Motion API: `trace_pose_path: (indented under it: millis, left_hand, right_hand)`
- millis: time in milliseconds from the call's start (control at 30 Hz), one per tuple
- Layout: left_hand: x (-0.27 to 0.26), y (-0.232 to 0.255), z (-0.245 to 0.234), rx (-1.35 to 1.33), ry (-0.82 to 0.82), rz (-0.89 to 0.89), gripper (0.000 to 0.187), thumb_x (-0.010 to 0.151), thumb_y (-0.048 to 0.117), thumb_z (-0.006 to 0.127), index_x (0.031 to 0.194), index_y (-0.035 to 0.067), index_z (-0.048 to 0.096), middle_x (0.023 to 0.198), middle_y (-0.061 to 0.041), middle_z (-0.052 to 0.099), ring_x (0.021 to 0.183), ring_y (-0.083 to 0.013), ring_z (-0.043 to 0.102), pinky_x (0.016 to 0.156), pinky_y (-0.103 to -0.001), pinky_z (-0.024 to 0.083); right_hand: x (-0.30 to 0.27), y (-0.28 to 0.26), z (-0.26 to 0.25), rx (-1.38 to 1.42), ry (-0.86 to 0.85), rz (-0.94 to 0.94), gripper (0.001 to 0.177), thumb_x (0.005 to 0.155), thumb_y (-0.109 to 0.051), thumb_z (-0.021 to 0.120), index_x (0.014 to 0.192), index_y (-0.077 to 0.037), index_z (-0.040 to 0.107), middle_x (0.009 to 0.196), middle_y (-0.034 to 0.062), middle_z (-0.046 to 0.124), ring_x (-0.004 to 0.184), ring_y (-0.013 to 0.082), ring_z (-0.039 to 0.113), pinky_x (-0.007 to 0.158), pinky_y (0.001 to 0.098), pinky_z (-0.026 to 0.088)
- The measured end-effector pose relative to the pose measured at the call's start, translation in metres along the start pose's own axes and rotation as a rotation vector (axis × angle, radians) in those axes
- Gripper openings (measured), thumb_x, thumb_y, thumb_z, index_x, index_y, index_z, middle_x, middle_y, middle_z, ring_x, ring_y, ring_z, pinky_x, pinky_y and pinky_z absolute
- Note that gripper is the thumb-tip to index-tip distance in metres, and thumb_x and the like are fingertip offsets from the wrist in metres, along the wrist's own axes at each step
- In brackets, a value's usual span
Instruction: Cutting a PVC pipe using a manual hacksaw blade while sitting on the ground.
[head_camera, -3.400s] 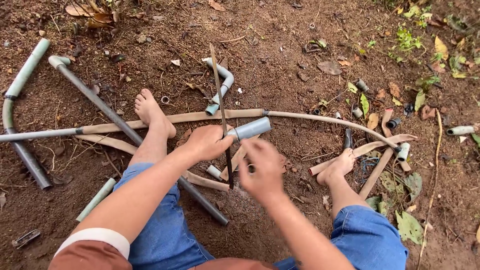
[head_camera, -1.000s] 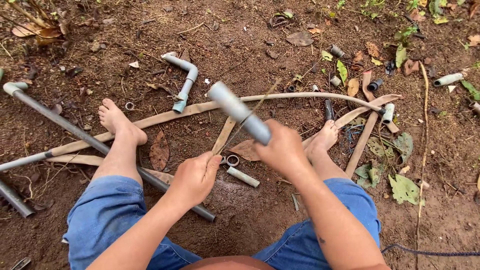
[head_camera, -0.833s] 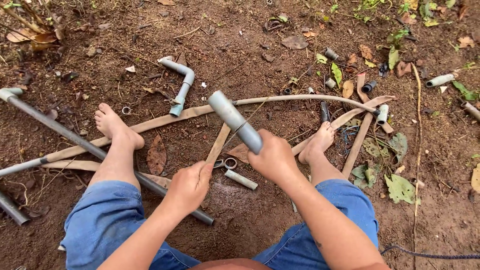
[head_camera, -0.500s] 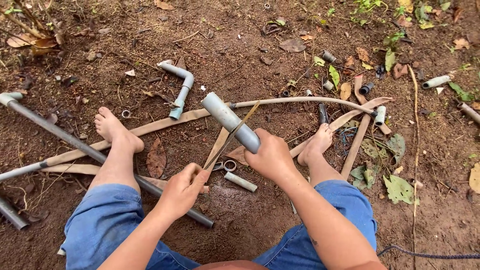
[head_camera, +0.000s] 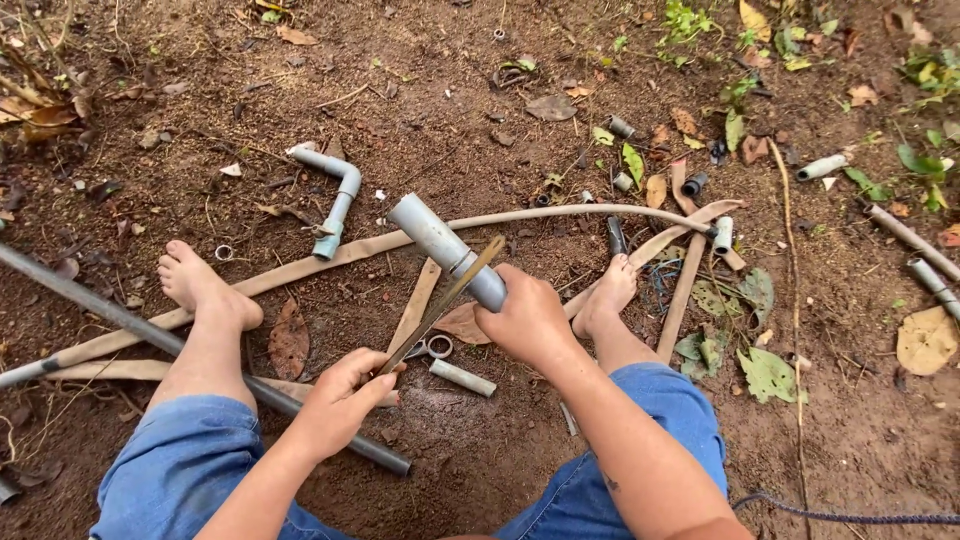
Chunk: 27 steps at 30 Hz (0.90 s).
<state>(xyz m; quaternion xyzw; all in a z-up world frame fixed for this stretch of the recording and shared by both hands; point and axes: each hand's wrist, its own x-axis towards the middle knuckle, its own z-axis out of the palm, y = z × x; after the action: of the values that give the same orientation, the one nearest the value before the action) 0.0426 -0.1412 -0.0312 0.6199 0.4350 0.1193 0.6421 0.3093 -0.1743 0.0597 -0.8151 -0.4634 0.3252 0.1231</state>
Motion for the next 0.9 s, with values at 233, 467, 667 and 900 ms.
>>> trace_pose_path:
  millis: [233,467,667,900]
  left_hand:
    - [-0.002,0.008,0.001,0.093,-0.008,-0.162,0.054,0.099,0.035,0.059,0.149,0.016,0.063,0.122,-0.006,0.079,0.096,-0.0188,0.087,0.085,-0.030,0.070]
    - [-0.002,0.010,0.001,0.088,0.021,-0.145,0.046,0.103,0.039,0.055,0.135,0.007,0.059,0.091,-0.009,0.074,0.089,-0.0228,0.090,0.070,-0.029,0.062]
    - [0.000,-0.001,-0.001,-0.004,0.019,-0.115,0.018,0.101,0.014,0.059,0.114,0.004,0.064,0.085,-0.010,0.069,0.082,-0.0240,0.086,0.075,-0.033,0.062]
    - [-0.003,0.010,-0.005,0.004,0.026,-0.114,0.044,0.098,0.026,0.066,0.141,0.014,0.070,0.098,-0.007,0.075,0.084,-0.0205,0.088,0.067,-0.027,0.061]
  right_hand:
    - [0.002,0.006,0.002,0.027,0.054,0.002,0.032,0.086,-0.014,0.069,0.117,-0.009,0.071,0.098,0.0105,0.080,0.087,0.0247,0.081,0.077,0.0385,0.068]
    - [0.002,0.003,-0.002,0.043,0.032,0.051,0.032,0.088,-0.011,0.068,0.120,-0.009,0.069,0.100,0.0102,0.079,0.088,0.0231,0.080,0.076,0.0370,0.069]
    - [0.008,0.012,0.000,0.055,0.052,0.049,0.037,0.084,-0.012,0.070,0.122,-0.010,0.069,0.100,0.0104,0.079,0.087,0.0238,0.080,0.075,0.0368,0.069]
    - [0.012,0.018,-0.008,0.087,0.059,0.075,0.037,0.088,-0.010,0.070,0.124,-0.010,0.067,0.097,0.0091,0.078,0.082,0.0209,0.079,0.069,0.0329,0.068]
